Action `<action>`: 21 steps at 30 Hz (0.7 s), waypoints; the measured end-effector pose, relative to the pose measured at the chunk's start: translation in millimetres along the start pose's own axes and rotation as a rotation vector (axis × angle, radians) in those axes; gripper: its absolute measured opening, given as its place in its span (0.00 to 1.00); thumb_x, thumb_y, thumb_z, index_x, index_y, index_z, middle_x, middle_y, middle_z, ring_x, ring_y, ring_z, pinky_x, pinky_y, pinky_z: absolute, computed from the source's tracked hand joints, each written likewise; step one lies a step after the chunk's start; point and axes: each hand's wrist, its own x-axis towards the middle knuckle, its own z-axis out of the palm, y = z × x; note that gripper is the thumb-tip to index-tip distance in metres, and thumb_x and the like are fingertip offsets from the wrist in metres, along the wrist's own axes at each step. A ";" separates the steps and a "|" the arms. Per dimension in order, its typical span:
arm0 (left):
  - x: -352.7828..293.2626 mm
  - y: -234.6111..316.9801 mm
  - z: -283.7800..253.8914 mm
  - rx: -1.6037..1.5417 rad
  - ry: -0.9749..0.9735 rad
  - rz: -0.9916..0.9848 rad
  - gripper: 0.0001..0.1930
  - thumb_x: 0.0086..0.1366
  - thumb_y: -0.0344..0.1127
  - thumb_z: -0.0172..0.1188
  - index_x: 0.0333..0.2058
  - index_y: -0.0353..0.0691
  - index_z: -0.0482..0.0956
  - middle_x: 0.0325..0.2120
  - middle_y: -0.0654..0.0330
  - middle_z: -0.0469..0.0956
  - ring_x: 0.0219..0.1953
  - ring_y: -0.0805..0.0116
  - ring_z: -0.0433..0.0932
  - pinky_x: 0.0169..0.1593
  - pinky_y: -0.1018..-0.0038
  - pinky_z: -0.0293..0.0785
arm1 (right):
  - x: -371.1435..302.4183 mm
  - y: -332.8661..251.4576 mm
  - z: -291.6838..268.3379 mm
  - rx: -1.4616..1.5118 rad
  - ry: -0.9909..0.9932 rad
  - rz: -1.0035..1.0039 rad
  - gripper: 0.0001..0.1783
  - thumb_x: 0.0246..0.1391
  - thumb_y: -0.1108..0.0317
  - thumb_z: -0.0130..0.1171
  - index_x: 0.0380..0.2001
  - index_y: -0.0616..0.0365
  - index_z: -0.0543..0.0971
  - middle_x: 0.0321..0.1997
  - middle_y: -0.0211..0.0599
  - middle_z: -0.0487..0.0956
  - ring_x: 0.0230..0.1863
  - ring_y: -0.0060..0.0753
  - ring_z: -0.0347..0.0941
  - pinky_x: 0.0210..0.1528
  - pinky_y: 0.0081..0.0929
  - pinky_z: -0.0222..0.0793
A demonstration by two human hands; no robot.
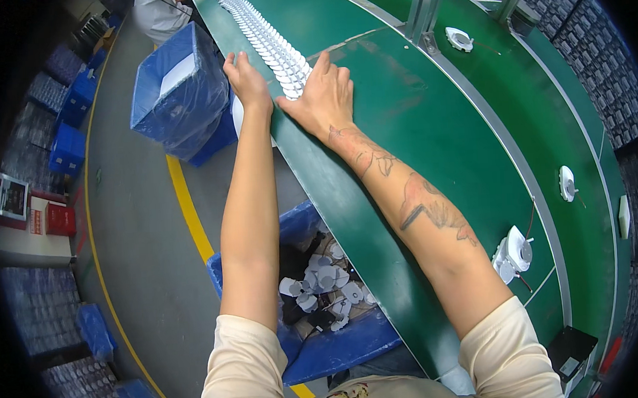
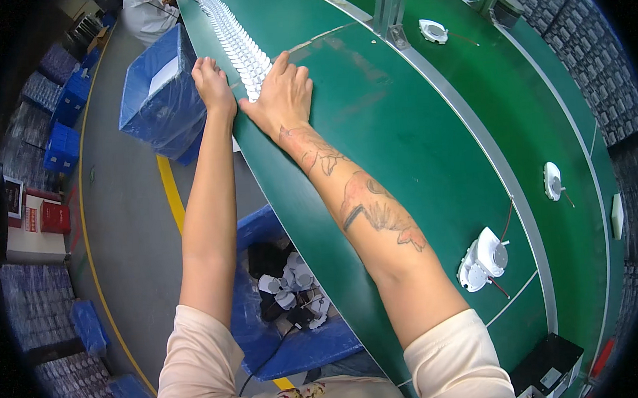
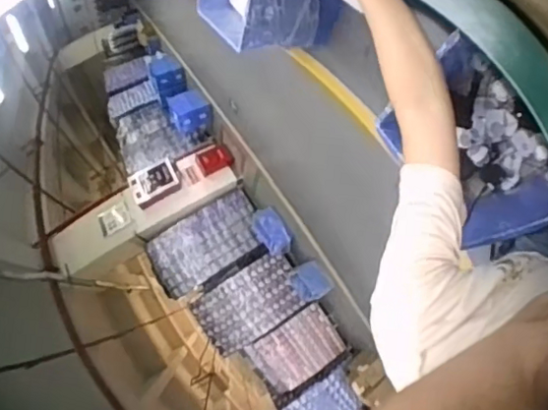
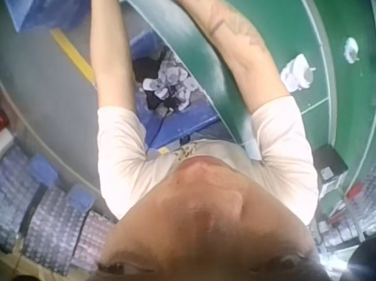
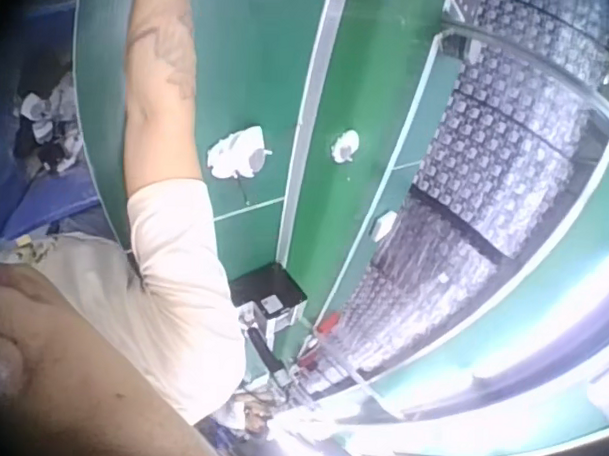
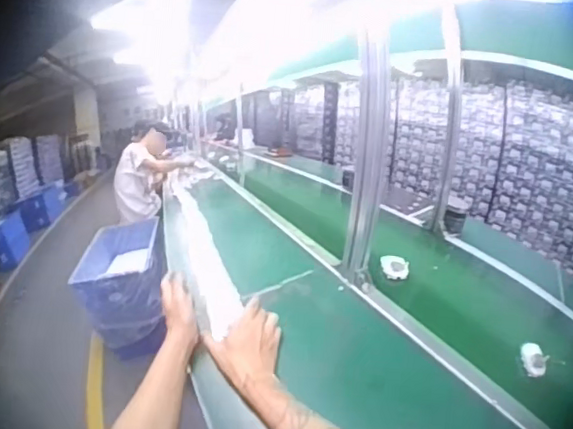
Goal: Assembling LED lighting components using an electric screwdriver on a factory production line.
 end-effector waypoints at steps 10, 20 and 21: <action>-3.5 16.6 9.2 0.326 0.012 0.031 0.26 0.61 0.40 0.52 0.53 0.29 0.64 0.43 0.46 0.77 0.47 0.57 0.75 0.52 0.70 0.66 | -10.7 11.4 -8.9 -0.049 0.016 -0.049 0.43 0.40 0.57 0.64 0.54 0.75 0.60 0.45 0.55 0.73 0.47 0.53 0.66 0.50 0.42 0.62; 24.2 3.7 10.0 0.575 -0.059 0.115 0.29 0.57 0.44 0.55 0.53 0.30 0.65 0.46 0.43 0.75 0.49 0.51 0.74 0.53 0.66 0.67 | -32.8 21.4 -36.3 -0.071 0.011 -0.086 0.41 0.40 0.57 0.63 0.53 0.74 0.61 0.44 0.53 0.73 0.46 0.50 0.66 0.49 0.41 0.62; 31.1 2.0 9.9 0.614 -0.060 0.113 0.30 0.57 0.46 0.55 0.53 0.30 0.66 0.47 0.42 0.74 0.49 0.50 0.74 0.54 0.65 0.66 | -35.1 21.7 -38.6 -0.066 0.009 -0.091 0.41 0.40 0.58 0.63 0.53 0.74 0.61 0.44 0.53 0.73 0.46 0.50 0.66 0.49 0.41 0.62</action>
